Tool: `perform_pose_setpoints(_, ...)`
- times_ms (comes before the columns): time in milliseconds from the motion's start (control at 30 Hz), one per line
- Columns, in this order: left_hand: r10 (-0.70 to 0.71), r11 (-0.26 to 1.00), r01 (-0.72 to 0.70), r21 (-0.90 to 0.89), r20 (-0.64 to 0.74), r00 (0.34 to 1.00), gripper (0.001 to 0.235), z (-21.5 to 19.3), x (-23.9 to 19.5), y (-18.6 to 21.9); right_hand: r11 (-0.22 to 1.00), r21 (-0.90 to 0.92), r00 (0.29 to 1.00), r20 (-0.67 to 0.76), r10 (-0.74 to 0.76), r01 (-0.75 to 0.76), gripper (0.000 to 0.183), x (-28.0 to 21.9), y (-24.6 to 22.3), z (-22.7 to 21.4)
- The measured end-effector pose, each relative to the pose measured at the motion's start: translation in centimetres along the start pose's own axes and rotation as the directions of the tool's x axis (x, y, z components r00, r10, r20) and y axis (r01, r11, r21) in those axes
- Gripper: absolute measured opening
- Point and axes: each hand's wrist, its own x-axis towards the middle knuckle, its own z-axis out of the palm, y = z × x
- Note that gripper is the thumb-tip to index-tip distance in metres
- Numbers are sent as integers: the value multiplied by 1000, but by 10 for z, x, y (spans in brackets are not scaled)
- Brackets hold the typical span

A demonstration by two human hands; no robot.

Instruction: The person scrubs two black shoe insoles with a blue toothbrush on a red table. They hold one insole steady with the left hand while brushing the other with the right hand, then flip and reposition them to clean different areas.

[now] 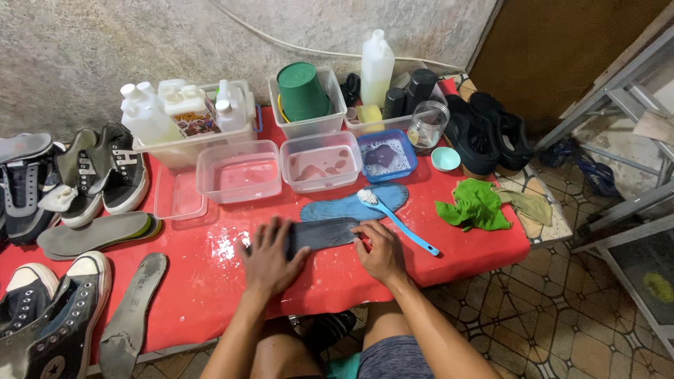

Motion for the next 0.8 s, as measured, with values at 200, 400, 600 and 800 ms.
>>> perform_pose_setpoints(200,-48,997,37,-69,-159,986,68,23,-12,-46,1000,-2,1000,8,11,-11,21,-1,0,1)
perform_pose_setpoints(400,-45,991,8,-136,-272,961,65,39,-9,-54,1000,-10,1000,-15,-16,16,22,-1,-1,2)
perform_pose_setpoints(600,-20,985,-48,-165,-389,921,65,51,-7,-63,999,-38,999,-3,-34,34,23,-3,1,3)
perform_pose_setpoints(800,-12,981,-60,-183,-368,930,72,50,-6,-64,998,-63,1000,-23,-19,18,22,-5,10,8)
